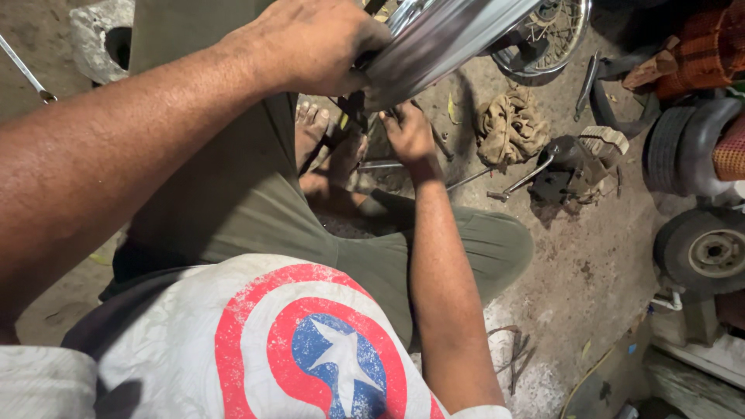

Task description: The person sits on the floor and uses a wrench to tighten the spokes of a bicycle wheel mounted on a stand. They rotate the wheel to access different spokes and continue tightening them throughout the clip.

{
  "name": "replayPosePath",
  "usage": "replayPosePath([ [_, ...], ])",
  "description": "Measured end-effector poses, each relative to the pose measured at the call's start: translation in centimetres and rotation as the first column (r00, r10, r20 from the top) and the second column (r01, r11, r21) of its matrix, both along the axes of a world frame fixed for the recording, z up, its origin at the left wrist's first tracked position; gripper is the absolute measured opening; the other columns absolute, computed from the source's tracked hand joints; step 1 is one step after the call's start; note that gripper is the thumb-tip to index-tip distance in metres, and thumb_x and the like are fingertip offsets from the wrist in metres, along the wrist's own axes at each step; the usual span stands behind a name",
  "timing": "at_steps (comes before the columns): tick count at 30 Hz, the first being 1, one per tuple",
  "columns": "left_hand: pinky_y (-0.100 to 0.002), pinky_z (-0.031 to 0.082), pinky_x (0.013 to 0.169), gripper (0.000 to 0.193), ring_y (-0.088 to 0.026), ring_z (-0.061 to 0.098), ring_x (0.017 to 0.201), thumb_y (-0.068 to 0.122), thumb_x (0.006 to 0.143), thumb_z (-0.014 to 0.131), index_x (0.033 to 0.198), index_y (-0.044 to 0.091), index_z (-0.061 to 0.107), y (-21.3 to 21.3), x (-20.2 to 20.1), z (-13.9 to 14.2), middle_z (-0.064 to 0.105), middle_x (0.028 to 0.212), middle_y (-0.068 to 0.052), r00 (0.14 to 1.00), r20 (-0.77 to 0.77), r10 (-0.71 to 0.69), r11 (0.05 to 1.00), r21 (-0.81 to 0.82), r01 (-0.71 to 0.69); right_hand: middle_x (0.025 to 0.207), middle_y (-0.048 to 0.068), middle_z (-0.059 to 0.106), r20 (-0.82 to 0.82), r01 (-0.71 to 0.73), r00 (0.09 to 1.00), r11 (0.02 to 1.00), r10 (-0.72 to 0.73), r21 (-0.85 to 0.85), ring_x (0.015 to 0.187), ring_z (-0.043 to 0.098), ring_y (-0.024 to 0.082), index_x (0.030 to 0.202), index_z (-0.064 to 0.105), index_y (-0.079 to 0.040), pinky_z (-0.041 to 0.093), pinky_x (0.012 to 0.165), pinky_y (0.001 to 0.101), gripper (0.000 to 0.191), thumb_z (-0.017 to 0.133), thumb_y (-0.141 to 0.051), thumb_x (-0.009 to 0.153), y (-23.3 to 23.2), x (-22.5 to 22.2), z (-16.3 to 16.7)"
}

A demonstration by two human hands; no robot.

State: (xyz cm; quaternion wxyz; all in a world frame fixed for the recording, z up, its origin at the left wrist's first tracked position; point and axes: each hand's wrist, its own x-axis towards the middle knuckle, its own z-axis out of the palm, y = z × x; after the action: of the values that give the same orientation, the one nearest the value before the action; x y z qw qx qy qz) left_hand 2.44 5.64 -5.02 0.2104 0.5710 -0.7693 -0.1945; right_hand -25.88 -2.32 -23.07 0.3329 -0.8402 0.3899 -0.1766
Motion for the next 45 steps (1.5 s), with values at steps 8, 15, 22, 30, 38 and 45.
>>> replayPosePath([
  [8, -0.042, 0.058, 0.069, 0.031, -0.024, 0.073, 0.077, 0.033, 0.084, 0.083, 0.108, 0.016, 0.076, -0.2, 0.0, -0.1, 0.075, 0.082, -0.007, 1.0, 0.008, 0.0, 1.0, 0.002, 0.0, 0.107, 0.023, 0.074, 0.061, -0.022, 0.998, 1.0, 0.022, -0.01, 0.102, 0.073, 0.04, 0.119, 0.068, 0.0, 0.055, 0.09, 0.0428, 0.025, 0.067, -0.012, 0.097, 0.3, 0.2, 0.7],
  [15, -0.043, 0.057, 0.066, 0.026, -0.025, 0.072, 0.073, 0.033, 0.086, 0.082, 0.103, 0.014, 0.076, -0.2, -0.1, 0.0, 0.074, 0.078, -0.008, 0.999, 0.032, 0.001, 1.0, 0.027, -0.002, 0.105, 0.021, 0.076, -0.053, 0.066, 0.997, 0.995, -0.062, 0.073, 0.098, 0.075, 0.032, 0.117, 0.069, -0.001, 0.055, 0.087, 0.0377, 0.025, 0.068, -0.012, 0.095, 0.1, 0.1, 0.3],
  [22, -0.043, 0.058, 0.067, 0.026, -0.026, 0.073, 0.075, 0.03, 0.085, 0.082, 0.102, 0.012, 0.075, -0.1, 0.0, 0.0, 0.074, 0.08, -0.009, 1.0, -0.015, -0.009, 1.0, 0.002, 0.009, 0.112, 0.02, 0.076, 0.114, -0.026, 0.993, 0.997, 0.018, 0.07, 0.105, 0.073, 0.034, 0.119, 0.069, 0.0, 0.055, 0.093, 0.0379, 0.025, 0.067, -0.011, 0.097, -0.1, -0.3, -0.2],
  [30, -0.042, 0.058, 0.065, 0.028, -0.026, 0.072, 0.075, 0.027, 0.085, 0.082, 0.106, 0.012, 0.075, -0.1, 0.0, 0.1, 0.074, 0.082, -0.01, 0.999, -0.05, -0.008, 1.0, 0.015, 0.009, 0.115, 0.02, 0.067, 0.059, 0.025, 0.998, 0.885, 0.003, -0.465, 0.1, 0.068, 0.038, 0.129, 0.064, -0.002, 0.055, 0.09, 0.043, 0.035, 0.074, -0.022, 0.102, 0.8, -1.3, -1.7],
  [38, -0.041, 0.058, 0.064, 0.027, -0.024, 0.072, 0.073, 0.025, 0.084, 0.083, 0.108, 0.012, 0.075, -0.1, -0.1, 0.2, 0.073, 0.08, -0.01, 1.0, -0.028, -0.006, 1.0, 0.027, 0.006, 0.123, 0.015, 0.073, -0.029, -0.034, 0.999, 0.989, 0.03, -0.142, 0.112, 0.07, 0.03, 0.13, 0.067, -0.001, 0.054, 0.1, 0.0374, 0.031, 0.069, -0.018, 0.103, 0.0, -1.8, -2.2],
  [45, -0.039, 0.058, 0.064, 0.026, -0.021, 0.072, 0.071, 0.025, 0.085, 0.083, 0.107, 0.013, 0.075, 0.0, -0.4, 0.0, 0.074, 0.079, -0.009, 1.0, -0.018, 0.013, 0.999, 0.045, -0.013, 0.11, 0.018, 0.076, -0.053, 0.02, 0.998, 0.997, -0.016, 0.068, 0.101, 0.074, 0.03, 0.116, 0.073, 0.001, 0.056, 0.091, 0.0382, 0.021, 0.07, -0.012, 0.1, 0.5, -0.9, -0.6],
])
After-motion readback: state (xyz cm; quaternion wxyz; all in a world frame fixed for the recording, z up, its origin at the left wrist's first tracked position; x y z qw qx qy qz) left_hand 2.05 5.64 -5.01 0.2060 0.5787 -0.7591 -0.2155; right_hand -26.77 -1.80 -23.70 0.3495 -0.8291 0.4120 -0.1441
